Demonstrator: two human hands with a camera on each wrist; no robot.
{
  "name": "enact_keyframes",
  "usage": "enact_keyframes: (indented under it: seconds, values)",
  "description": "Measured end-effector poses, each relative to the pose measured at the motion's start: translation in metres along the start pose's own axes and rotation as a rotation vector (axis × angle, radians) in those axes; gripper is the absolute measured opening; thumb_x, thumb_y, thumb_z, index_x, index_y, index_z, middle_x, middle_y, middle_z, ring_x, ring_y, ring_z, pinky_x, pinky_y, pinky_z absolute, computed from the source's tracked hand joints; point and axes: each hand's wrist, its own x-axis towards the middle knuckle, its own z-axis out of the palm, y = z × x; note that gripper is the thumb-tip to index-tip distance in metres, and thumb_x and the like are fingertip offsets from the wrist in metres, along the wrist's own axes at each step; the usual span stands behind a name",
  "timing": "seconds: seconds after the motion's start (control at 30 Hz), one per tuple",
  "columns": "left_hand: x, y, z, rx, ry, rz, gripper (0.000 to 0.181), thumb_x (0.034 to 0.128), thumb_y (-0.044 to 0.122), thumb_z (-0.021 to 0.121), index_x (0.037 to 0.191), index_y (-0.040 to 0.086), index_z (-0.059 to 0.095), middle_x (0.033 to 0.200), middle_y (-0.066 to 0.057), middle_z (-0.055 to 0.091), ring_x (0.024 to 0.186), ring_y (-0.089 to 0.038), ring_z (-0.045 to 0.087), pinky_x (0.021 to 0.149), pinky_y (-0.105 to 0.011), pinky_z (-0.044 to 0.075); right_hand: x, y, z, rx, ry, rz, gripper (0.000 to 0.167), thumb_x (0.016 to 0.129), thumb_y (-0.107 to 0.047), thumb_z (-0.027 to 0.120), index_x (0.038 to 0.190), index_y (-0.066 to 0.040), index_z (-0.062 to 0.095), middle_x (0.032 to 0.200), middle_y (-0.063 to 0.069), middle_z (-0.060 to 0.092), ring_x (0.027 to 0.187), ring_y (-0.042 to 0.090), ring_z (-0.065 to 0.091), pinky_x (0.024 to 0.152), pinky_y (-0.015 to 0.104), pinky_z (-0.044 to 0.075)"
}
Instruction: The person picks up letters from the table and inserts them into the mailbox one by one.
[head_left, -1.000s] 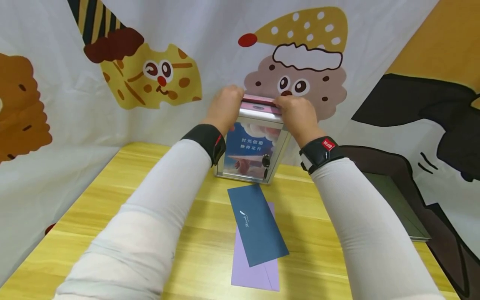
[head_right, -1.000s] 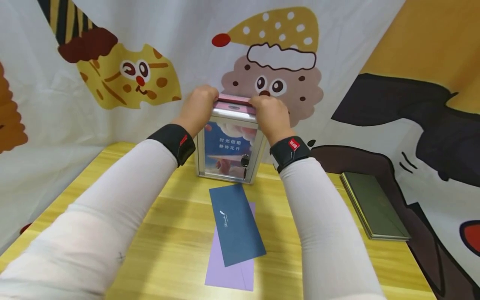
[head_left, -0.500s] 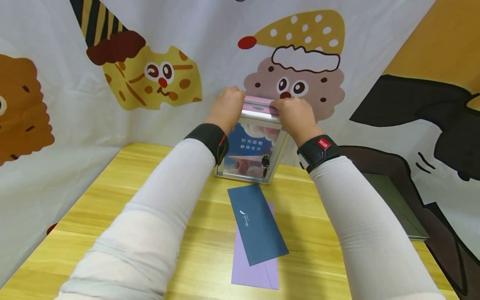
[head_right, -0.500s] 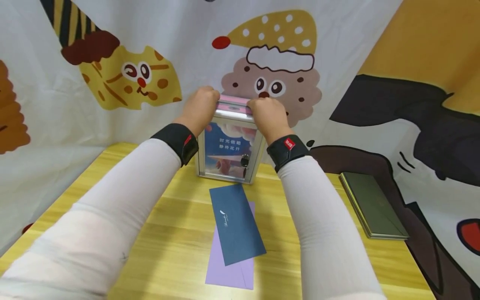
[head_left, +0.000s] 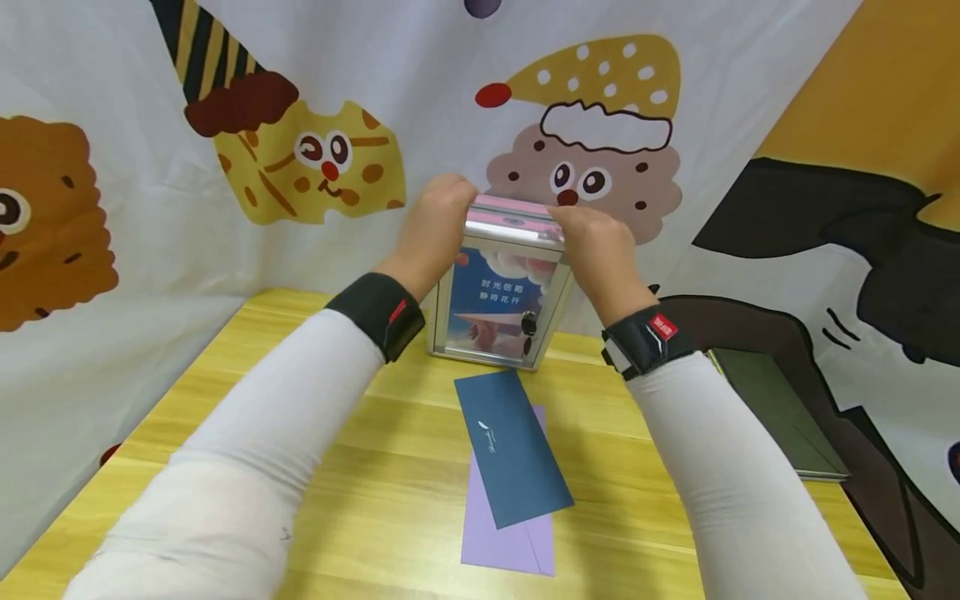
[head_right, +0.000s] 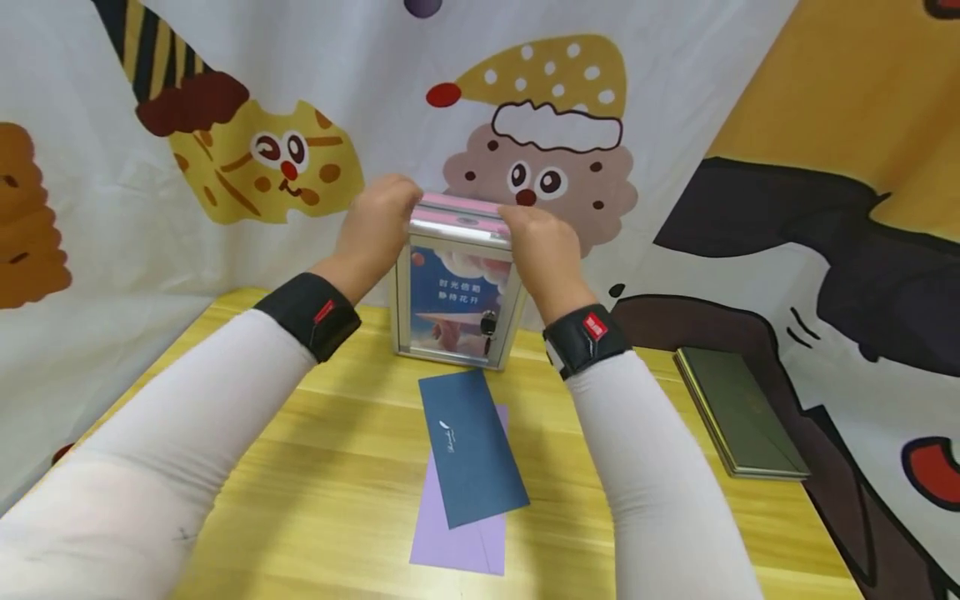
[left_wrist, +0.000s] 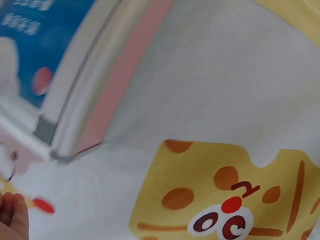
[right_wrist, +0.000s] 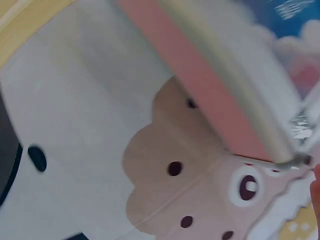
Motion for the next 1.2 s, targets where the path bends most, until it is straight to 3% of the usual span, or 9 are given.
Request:
enact_keyframes:
  seconds: [0.07, 0.13, 0.23, 0.4, 0.53, 0.67, 0.8, 0.9, 1.2]
  values:
    - [-0.014, 0.003, -0.006, -0.028, 0.075, 0.015, 0.006, 0.0912, -0.008, 0.057, 0.094, -0.008, 0.062, 0.095, -0.018, 0.061, 0.093, -0.032, 0.055, 0.085, -0.037, 0.047, -0.02, -0.005, -0.006, 0.012, 0.098, -0.032, 0.024, 0.094, 0.003, 0.059, 0.113, -0.003, 0.07, 0.104, 0.015, 0.07, 0.094, 0.032, 0.067, 0.076, 0.044, 0.055]
    - [-0.032, 0.007, -0.008, -0.051, 0.102, -0.004, 0.011, 0.0956, -0.003, 0.054, 0.095, -0.008, 0.064, 0.092, -0.018, 0.062, 0.09, -0.032, 0.057, 0.083, -0.037, 0.048, -0.046, -0.01, -0.011, 0.044, 0.165, -0.028, 0.02, 0.094, 0.0, 0.06, 0.111, -0.001, 0.07, 0.101, 0.017, 0.07, 0.092, 0.033, 0.067, 0.075, 0.045, 0.054]
    - [-0.062, 0.013, -0.007, -0.08, 0.002, -0.143, 0.017, 0.0949, 0.007, 0.062, 0.102, -0.007, 0.066, 0.097, -0.018, 0.064, 0.094, -0.031, 0.058, 0.085, -0.038, 0.049, -0.09, -0.017, -0.017, 0.107, 0.146, 0.062, 0.023, 0.09, -0.005, 0.068, 0.112, 0.001, 0.07, 0.106, 0.018, 0.069, 0.098, 0.034, 0.064, 0.079, 0.047, 0.053]
    - [-0.11, 0.016, 0.011, -0.113, -0.215, -0.421, 0.024, 0.092, 0.016, 0.068, 0.101, -0.006, 0.066, 0.098, -0.017, 0.063, 0.092, -0.031, 0.059, 0.082, -0.041, 0.049, -0.16, -0.031, -0.017, 0.181, -0.071, 0.263, 0.053, 0.077, -0.013, 0.083, 0.123, 0.001, 0.062, 0.122, 0.02, 0.058, 0.11, 0.039, 0.055, 0.077, 0.052, 0.051]
    - [-0.143, 0.016, 0.037, -0.17, -0.288, -0.573, 0.028, 0.0872, 0.019, 0.074, 0.095, -0.005, 0.063, 0.091, -0.015, 0.06, 0.083, -0.029, 0.057, 0.075, -0.041, 0.05, -0.197, -0.044, -0.016, 0.236, -0.324, 0.419, 0.075, 0.075, -0.022, 0.085, 0.138, -0.001, 0.05, 0.135, 0.024, 0.047, 0.12, 0.044, 0.046, 0.087, 0.058, 0.046]
    - [-0.162, 0.022, 0.071, -0.173, -0.409, -0.685, 0.042, 0.0825, 0.032, 0.078, 0.091, -0.006, 0.062, 0.088, -0.015, 0.059, 0.082, -0.029, 0.058, 0.076, -0.041, 0.05, -0.22, -0.051, -0.015, 0.283, -0.514, 0.542, 0.088, 0.078, -0.032, 0.082, 0.147, -0.002, 0.036, 0.146, 0.027, 0.034, 0.131, 0.048, 0.035, 0.096, 0.061, 0.038]
    - [-0.172, 0.031, 0.103, -0.075, -0.554, -0.728, 0.054, 0.0783, 0.047, 0.077, 0.081, -0.005, 0.064, 0.084, -0.015, 0.062, 0.085, -0.031, 0.059, 0.082, -0.043, 0.049, -0.235, -0.051, -0.014, 0.28, -0.617, 0.61, 0.09, 0.081, -0.039, 0.078, 0.149, 0.0, 0.032, 0.149, 0.028, 0.028, 0.134, 0.049, 0.029, 0.099, 0.063, 0.035]
    - [-0.177, 0.04, 0.117, 0.015, -0.613, -0.738, 0.059, 0.0725, 0.056, 0.078, 0.074, -0.002, 0.065, 0.08, -0.014, 0.063, 0.082, -0.03, 0.058, 0.078, -0.042, 0.049, -0.242, -0.051, -0.012, 0.264, -0.643, 0.629, 0.086, 0.083, -0.038, 0.076, 0.147, 0.002, 0.034, 0.149, 0.03, 0.029, 0.133, 0.05, 0.029, 0.099, 0.063, 0.034]
    - [-0.174, 0.046, 0.13, 0.318, -0.764, -0.624, 0.063, 0.0622, 0.06, 0.083, 0.084, 0.002, 0.071, 0.085, -0.013, 0.064, 0.083, -0.025, 0.058, 0.071, -0.037, 0.046, -0.246, -0.047, 0.002, 0.247, -0.662, 0.625, 0.081, 0.086, -0.037, 0.073, 0.146, 0.003, 0.035, 0.146, 0.032, 0.032, 0.132, 0.05, 0.032, 0.1, 0.062, 0.034]
